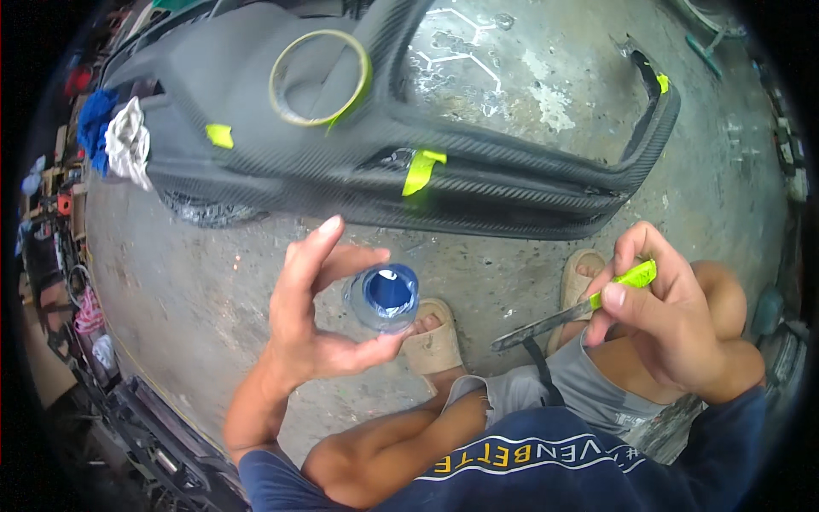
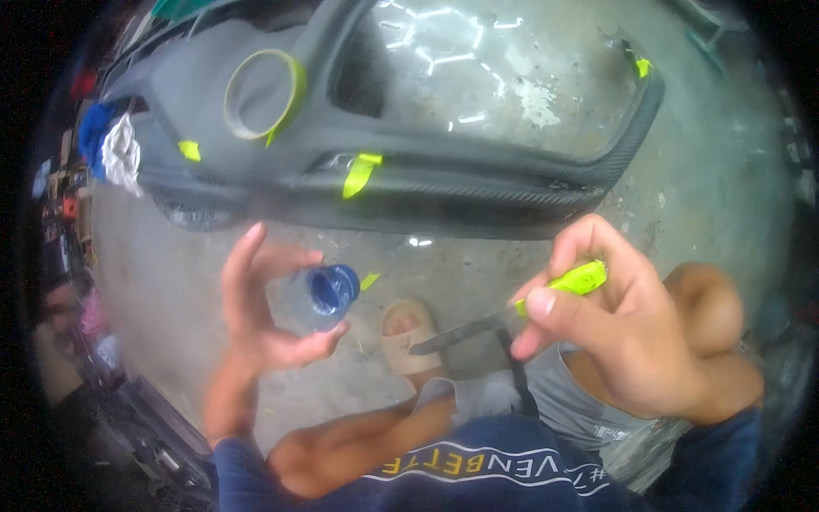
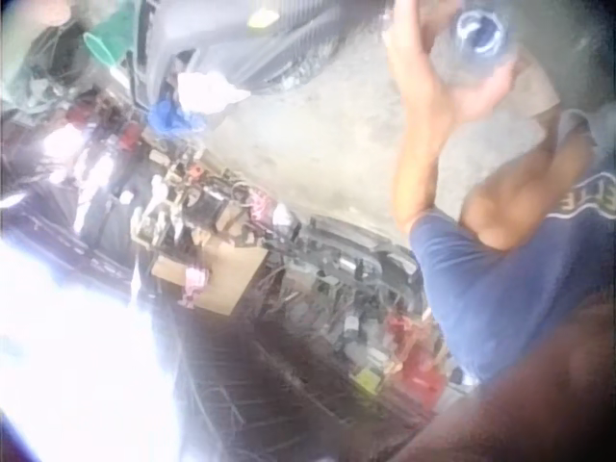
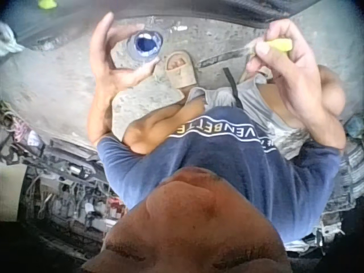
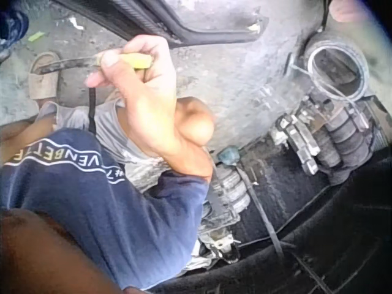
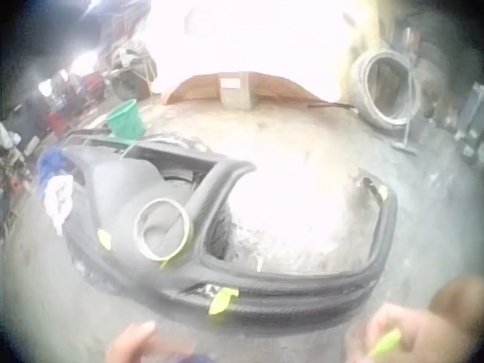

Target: The person applies adhesive from a small container to the edge of a carbon-fiber textured auto body panel using a thin spreader tool, then presses a strip of yellow tape onto the panel surface.

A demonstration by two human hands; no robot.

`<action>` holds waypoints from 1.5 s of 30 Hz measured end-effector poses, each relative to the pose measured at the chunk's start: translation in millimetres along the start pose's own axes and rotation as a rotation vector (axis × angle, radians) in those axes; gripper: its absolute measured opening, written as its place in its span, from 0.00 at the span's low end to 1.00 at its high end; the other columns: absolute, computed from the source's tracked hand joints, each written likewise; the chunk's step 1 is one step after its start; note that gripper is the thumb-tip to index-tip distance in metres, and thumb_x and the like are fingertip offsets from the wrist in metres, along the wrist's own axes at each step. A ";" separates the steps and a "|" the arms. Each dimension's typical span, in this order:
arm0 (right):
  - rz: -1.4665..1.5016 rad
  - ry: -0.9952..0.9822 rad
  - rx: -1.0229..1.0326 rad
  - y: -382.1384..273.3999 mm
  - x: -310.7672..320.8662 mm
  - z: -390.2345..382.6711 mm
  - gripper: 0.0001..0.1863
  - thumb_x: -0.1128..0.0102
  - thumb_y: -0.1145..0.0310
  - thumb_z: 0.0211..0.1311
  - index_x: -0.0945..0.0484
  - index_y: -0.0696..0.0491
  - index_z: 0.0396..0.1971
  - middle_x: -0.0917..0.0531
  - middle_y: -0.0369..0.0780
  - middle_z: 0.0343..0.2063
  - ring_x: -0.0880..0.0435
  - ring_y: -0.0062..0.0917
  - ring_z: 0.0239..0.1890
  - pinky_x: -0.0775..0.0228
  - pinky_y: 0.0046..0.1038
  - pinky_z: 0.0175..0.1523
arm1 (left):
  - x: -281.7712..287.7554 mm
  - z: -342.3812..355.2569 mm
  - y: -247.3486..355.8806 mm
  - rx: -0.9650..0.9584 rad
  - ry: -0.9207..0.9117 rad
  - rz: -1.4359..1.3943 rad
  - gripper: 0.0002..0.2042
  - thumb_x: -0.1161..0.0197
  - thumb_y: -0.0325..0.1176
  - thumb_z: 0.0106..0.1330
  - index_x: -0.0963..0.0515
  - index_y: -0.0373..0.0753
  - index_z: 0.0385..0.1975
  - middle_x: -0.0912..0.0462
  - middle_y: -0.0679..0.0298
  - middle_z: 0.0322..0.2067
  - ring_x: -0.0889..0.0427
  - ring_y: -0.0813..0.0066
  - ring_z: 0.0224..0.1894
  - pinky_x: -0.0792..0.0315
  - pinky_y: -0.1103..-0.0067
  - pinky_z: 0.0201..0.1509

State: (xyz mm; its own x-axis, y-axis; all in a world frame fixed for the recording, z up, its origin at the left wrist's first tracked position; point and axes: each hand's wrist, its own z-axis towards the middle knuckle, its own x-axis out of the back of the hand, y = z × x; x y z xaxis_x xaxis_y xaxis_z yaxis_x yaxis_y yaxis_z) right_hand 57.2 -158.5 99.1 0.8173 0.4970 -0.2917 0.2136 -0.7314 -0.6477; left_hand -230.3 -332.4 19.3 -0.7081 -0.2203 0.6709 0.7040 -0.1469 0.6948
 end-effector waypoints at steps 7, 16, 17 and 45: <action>-0.051 -0.076 0.055 4.4 21.6 32.2 0.14 0.35 0.71 0.65 0.31 0.54 0.43 0.19 0.36 0.31 0.16 0.18 0.29 0.26 0.20 0.31 | -13.2 -6.0 -20.3 0.041 0.015 0.067 0.57 0.18 0.42 0.42 0.49 0.33 0.71 0.16 0.52 0.44 0.17 0.58 0.46 0.29 0.63 0.58; 0.224 0.119 0.002 11.2 1.4 13.6 0.10 0.39 0.75 0.59 0.31 0.53 0.38 0.21 0.38 0.27 0.19 0.20 0.24 0.30 0.24 0.29 | 10.0 19.8 76.6 0.350 0.081 0.047 0.51 0.23 0.30 0.47 0.48 0.31 0.72 0.19 0.52 0.48 0.22 0.59 0.54 0.37 0.60 0.67; 0.256 0.118 0.046 15.9 1.2 7.1 0.10 0.39 0.76 0.59 0.31 0.53 0.37 0.21 0.38 0.27 0.19 0.21 0.24 0.30 0.25 0.29 | 4.6 29.8 95.3 0.401 0.084 -0.021 0.51 0.23 0.29 0.47 0.48 0.31 0.72 0.19 0.52 0.48 0.22 0.59 0.54 0.36 0.61 0.67; 0.533 0.624 -0.280 130.9 90.4 -74.9 0.14 0.42 0.80 0.52 0.32 0.54 0.38 0.24 0.39 0.28 0.22 0.24 0.22 0.29 0.24 0.28 | -187.5 397.2 -5.6 0.742 -0.829 0.753 0.41 0.29 0.44 0.50 0.37 0.24 0.60 0.19 0.42 0.54 0.21 0.48 0.59 0.30 0.65 0.65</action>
State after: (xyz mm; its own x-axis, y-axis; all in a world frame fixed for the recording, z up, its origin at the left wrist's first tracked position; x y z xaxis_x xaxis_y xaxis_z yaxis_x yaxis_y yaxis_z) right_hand 199.1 -244.3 40.7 0.9727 -0.2318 -0.0147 -0.2246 -0.9227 -0.3134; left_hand -123.2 92.8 -7.5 -0.1742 0.6677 0.7238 0.9251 0.3628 -0.1121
